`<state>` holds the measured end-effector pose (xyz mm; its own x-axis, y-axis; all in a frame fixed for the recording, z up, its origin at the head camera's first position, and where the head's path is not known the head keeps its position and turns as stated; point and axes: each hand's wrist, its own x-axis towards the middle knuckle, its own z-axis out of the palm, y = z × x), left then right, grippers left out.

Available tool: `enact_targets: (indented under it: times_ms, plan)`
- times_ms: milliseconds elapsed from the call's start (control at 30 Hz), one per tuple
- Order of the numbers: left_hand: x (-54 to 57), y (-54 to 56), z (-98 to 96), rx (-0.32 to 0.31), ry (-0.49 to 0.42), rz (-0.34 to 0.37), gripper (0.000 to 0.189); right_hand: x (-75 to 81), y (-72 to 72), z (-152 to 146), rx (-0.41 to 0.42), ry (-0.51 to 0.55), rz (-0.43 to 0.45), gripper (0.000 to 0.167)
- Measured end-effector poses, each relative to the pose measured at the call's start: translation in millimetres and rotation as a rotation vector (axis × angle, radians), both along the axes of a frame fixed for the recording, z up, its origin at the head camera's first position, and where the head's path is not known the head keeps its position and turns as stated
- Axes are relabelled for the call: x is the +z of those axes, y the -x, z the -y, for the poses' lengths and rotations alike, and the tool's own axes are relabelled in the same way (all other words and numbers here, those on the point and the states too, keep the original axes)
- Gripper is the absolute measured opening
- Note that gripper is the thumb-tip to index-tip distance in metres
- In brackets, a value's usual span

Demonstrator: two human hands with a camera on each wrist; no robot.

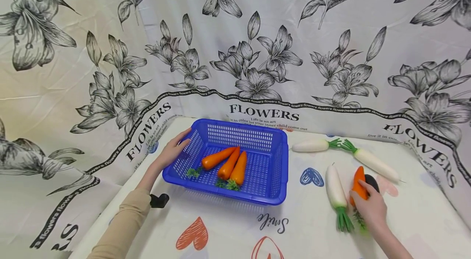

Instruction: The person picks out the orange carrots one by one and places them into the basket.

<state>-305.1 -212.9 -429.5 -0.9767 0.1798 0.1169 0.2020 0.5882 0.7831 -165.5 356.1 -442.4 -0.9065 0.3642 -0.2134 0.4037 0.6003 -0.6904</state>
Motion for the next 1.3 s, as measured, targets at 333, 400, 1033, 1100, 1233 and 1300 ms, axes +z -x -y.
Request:
enact_targets:
  times_ms: [333,400,1033,1100,1233,1300]
  plan:
    - [0.9,0.1,-0.1,0.002,-0.012,0.007,0.053,14.4,-2.2,-2.2,0.002,0.043,-0.055,0.063]
    - [0.9,0.0,0.0,0.002,-0.014,0.006,0.052,15.1,-2.7,-1.7,0.004,0.052,-0.06,0.063]
    - [1.0,-1.1,-0.2,-0.002,-0.016,0.006,0.053,27.4,-4.6,10.3,0.034,0.138,-0.136,0.069]
    - [1.1,-1.1,-0.3,-0.004,-0.017,0.007,0.053,29.4,-4.1,11.3,0.041,0.138,-0.153,0.068]
    - [1.4,-1.4,-0.8,-0.004,-0.016,0.008,0.053,32.4,-2.2,12.3,0.052,0.159,-0.168,0.069]
    - [1.7,-1.4,-1.3,-0.003,-0.02,0.011,0.053,33.1,-1.5,12.6,0.065,0.182,-0.167,0.071]
